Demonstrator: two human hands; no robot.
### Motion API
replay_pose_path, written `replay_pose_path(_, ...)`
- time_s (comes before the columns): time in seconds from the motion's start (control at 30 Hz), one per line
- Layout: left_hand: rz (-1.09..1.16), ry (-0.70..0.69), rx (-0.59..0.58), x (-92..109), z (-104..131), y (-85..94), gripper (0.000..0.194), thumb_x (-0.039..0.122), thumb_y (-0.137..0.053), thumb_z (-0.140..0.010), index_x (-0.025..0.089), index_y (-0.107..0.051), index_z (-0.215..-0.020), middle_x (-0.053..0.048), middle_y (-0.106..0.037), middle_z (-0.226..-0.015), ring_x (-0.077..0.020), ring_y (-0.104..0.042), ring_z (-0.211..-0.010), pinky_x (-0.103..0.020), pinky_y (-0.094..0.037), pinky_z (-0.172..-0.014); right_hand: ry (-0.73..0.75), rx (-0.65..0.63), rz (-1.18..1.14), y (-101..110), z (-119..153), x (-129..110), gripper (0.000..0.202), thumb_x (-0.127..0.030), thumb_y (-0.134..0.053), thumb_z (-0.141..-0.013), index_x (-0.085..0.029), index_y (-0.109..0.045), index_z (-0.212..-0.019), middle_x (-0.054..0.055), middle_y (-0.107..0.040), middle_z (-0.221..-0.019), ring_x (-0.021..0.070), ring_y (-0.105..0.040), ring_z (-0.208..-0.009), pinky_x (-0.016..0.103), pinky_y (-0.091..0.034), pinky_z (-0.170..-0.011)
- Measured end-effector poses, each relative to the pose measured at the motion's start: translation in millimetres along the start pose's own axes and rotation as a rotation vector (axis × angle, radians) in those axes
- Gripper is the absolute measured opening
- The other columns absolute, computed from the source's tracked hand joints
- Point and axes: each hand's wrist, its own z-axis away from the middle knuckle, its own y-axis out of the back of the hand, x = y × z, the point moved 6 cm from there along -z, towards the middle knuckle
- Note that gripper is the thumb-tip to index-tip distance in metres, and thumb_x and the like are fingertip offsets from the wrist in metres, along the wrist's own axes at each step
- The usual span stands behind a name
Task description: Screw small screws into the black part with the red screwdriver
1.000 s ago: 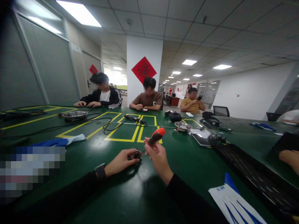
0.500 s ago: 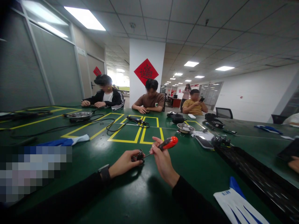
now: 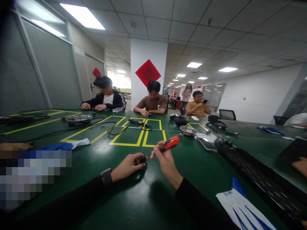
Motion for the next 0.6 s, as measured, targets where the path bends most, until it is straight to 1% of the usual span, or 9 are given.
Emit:
replay_pose_path(0.1, -0.007, 0.002, 0.002, -0.9, 0.2, -0.4, 0.023, 0.031, -0.055, -0.076, 0.015, -0.062, -0.092, -0.001, -0.063, -0.076, -0.0143, -0.054, -0.066, -0.023, -0.039, -0.062, -0.025, 0.023, 0.025, -0.1, 1.1, -2.4, 0.028, -0.026, -0.051, -0.084, -0.027, -0.046, -0.112, 0.000, -0.056, -0.099, 0.0137, -0.061, -0.079, 0.037, -0.045, -0.087)
replay_pose_path(0.17, 0.000, 0.004, 0.000, -1.6, 0.1, -0.6, 0.023, 0.031, -0.055, -0.076, 0.015, -0.062, -0.091, -0.002, -0.063, -0.077, -0.0143, -0.054, -0.066, -0.023, -0.040, -0.062, -0.033, 0.011, 0.092, -0.3, 0.5, -7.4, 0.033, -0.024, -0.056, -0.081, -0.026, -0.047, -0.113, 0.003, -0.054, -0.109, 0.0164, -0.060, -0.091, 0.039, -0.041, -0.093)
replay_pose_path(0.23, 0.010, 0.005, -0.001, -2.1, -0.1, -0.7, 0.024, 0.031, -0.055, -0.076, 0.015, -0.062, -0.092, -0.002, -0.064, -0.078, -0.0145, -0.054, -0.066, -0.023, -0.040, -0.062, -0.027, -0.008, 0.121, -0.4, -0.7, -11.3, 0.035, -0.022, -0.062, -0.076, -0.025, -0.049, -0.108, 0.003, -0.056, -0.107, 0.0182, -0.060, -0.096, 0.039, -0.041, -0.094)
replay_pose_path(0.27, 0.013, 0.002, -0.003, -1.9, -0.2, -0.8, 0.024, 0.031, -0.055, -0.076, 0.015, -0.062, -0.092, -0.002, -0.064, -0.078, -0.0146, -0.054, -0.067, -0.023, -0.040, -0.063, -0.022, -0.025, 0.114, -1.0, -1.1, -11.5, 0.032, -0.021, -0.063, -0.075, -0.024, -0.050, -0.104, 0.002, -0.057, -0.101, 0.0182, -0.060, -0.093, 0.040, -0.042, -0.092)
replay_pose_path(0.37, 0.012, -0.008, 0.002, -1.3, -0.3, -0.4, 0.023, 0.031, -0.054, -0.076, 0.015, -0.062, -0.091, -0.002, -0.063, -0.078, -0.0146, -0.054, -0.068, -0.023, -0.040, -0.063, -0.011, -0.067, 0.074, -3.5, -0.4, -6.3, 0.016, -0.022, -0.059, -0.079, -0.024, -0.049, -0.092, -0.002, -0.057, -0.082, 0.0142, -0.062, -0.072, 0.038, -0.047, -0.084)
replay_pose_path(0.43, 0.009, -0.006, 0.005, -1.2, -0.2, 0.0, 0.023, 0.030, -0.054, -0.076, 0.015, -0.062, -0.091, -0.002, -0.063, -0.078, -0.0144, -0.054, -0.068, -0.023, -0.040, -0.063, -0.004, -0.034, 0.048, -2.7, 1.2, -1.9, 0.015, -0.025, -0.054, -0.083, -0.025, -0.048, -0.097, -0.004, -0.055, -0.078, 0.0119, -0.059, -0.064, 0.036, -0.048, -0.080)
replay_pose_path(0.47, 0.011, -0.004, 0.002, -1.3, -0.1, 0.0, 0.023, 0.030, -0.054, -0.076, 0.015, -0.062, -0.091, -0.002, -0.063, -0.078, -0.0143, -0.054, -0.068, -0.023, -0.040, -0.063, -0.008, -0.013, 0.051, -2.2, 2.2, -0.4, 0.018, -0.026, -0.051, -0.084, -0.026, -0.048, -0.101, -0.003, -0.055, -0.082, 0.0120, -0.058, -0.067, 0.036, -0.048, -0.081)
replay_pose_path(0.53, 0.021, -0.005, -0.004, -1.2, 0.1, -0.2, 0.022, 0.030, -0.054, -0.076, 0.015, -0.062, -0.091, -0.001, -0.063, -0.078, -0.0142, -0.054, -0.068, -0.023, -0.040, -0.063, -0.009, 0.008, 0.089, -2.4, 3.8, -1.3, 0.025, -0.028, -0.050, -0.085, -0.026, -0.047, -0.109, 0.000, -0.056, -0.094, 0.0137, -0.060, -0.078, 0.036, -0.046, -0.086)
replay_pose_path(0.6, 0.034, -0.008, -0.006, -1.1, 0.1, -0.1, 0.023, 0.030, -0.054, -0.076, 0.016, -0.062, -0.092, -0.001, -0.063, -0.079, -0.0141, -0.054, -0.068, -0.022, -0.040, -0.063, 0.000, -0.008, 0.150, -4.6, 4.6, -6.3, 0.031, -0.027, -0.055, -0.082, -0.025, -0.047, -0.112, 0.002, -0.057, -0.101, 0.0162, -0.059, -0.091, 0.037, -0.043, -0.091)
